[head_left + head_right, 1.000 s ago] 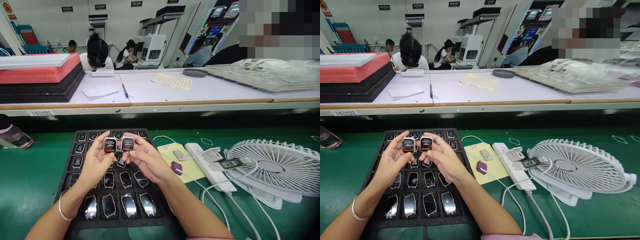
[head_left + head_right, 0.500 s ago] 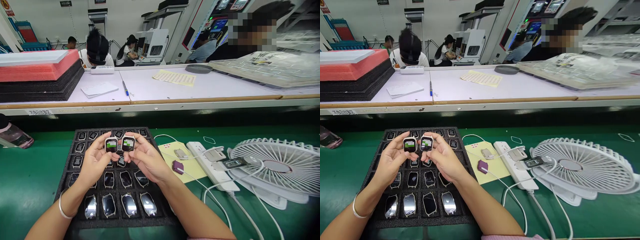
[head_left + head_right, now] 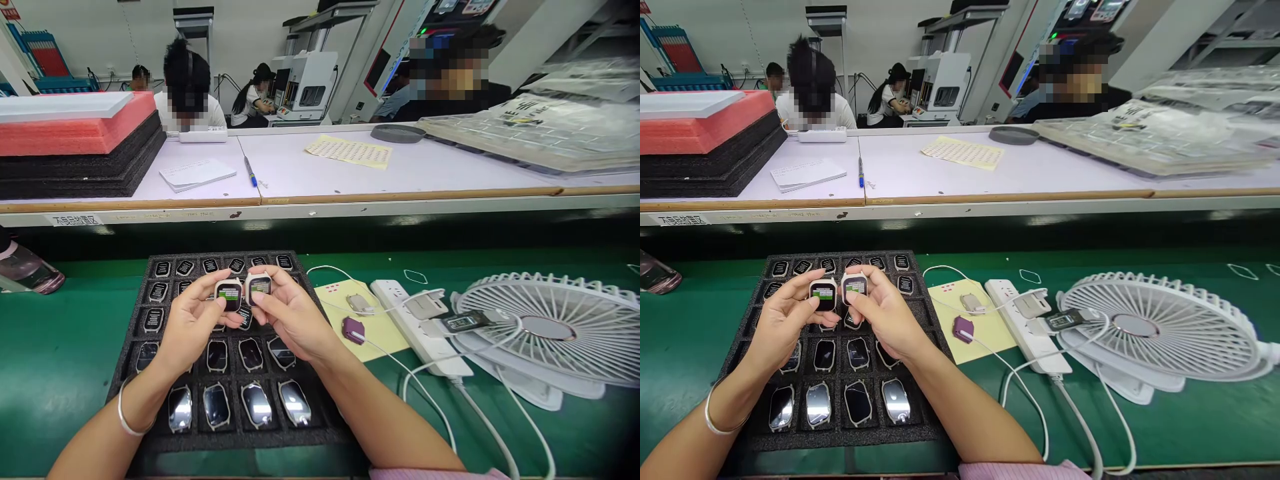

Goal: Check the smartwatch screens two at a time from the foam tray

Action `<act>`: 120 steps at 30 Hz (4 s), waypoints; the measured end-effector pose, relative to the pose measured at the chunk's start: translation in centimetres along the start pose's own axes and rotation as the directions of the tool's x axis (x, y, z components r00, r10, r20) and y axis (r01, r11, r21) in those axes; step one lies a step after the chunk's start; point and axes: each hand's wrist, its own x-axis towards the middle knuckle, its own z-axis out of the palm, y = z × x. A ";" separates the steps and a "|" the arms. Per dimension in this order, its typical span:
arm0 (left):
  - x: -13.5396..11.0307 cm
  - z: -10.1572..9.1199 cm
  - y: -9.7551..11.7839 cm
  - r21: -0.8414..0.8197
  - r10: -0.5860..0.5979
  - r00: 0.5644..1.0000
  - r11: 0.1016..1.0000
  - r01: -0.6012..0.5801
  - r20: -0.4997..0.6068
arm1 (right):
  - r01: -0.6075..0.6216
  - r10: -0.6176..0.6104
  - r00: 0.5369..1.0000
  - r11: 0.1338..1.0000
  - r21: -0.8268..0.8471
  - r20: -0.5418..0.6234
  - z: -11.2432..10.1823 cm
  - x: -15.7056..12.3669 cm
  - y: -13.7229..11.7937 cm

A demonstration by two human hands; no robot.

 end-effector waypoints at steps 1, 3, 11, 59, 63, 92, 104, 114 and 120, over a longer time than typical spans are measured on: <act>0.0 0.0 0.0 -0.003 -0.002 1.000 1.000 0.002 0.001 | 0.004 -0.004 1.000 1.000 -0.004 0.000 0.0 0.0 0.0; 0.0 0.0 0.0 -0.009 -0.010 1.000 1.000 0.010 -0.001 | 0.011 -0.010 1.000 1.000 -0.005 0.005 0.1 0.0 0.0; -0.1 0.5 0.8 -0.044 0.021 1.000 0.999 -0.020 0.016 | 0.063 -0.063 0.998 0.998 0.021 0.005 0.4 -0.4 -0.3; 8.6 2.1 11.9 0.104 0.663 0.737 0.730 -0.675 0.132 | 0.545 -0.471 0.777 0.836 -0.070 0.417 3.3 7.2 -12.5; 4.9 1.1 7.9 0.107 0.500 0.856 0.851 -0.514 0.132 | 0.417 -0.363 0.855 0.906 -0.075 0.370 1.9 4.2 -7.9; -2.9 -0.5 0.4 0.139 0.188 0.981 0.971 -0.192 0.042 | 0.059 -0.056 0.965 0.998 -0.006 0.256 -0.4 -1.4 1.4; -3.0 -0.7 0.5 0.132 0.169 0.983 0.975 -0.178 0.072 | 0.077 -0.066 0.964 0.996 -0.032 0.259 -0.7 -1.4 1.6; -3.0 -1.4 0.5 0.137 0.145 0.983 0.978 -0.159 0.109 | 0.068 -0.056 0.961 0.997 -0.035 0.271 -0.6 -1.6 1.3; -3.7 -1.7 1.4 0.030 0.142 0.972 0.988 -0.150 0.188 | -0.042 0.023 0.951 0.997 0.057 0.307 -0.3 -2.5 -0.1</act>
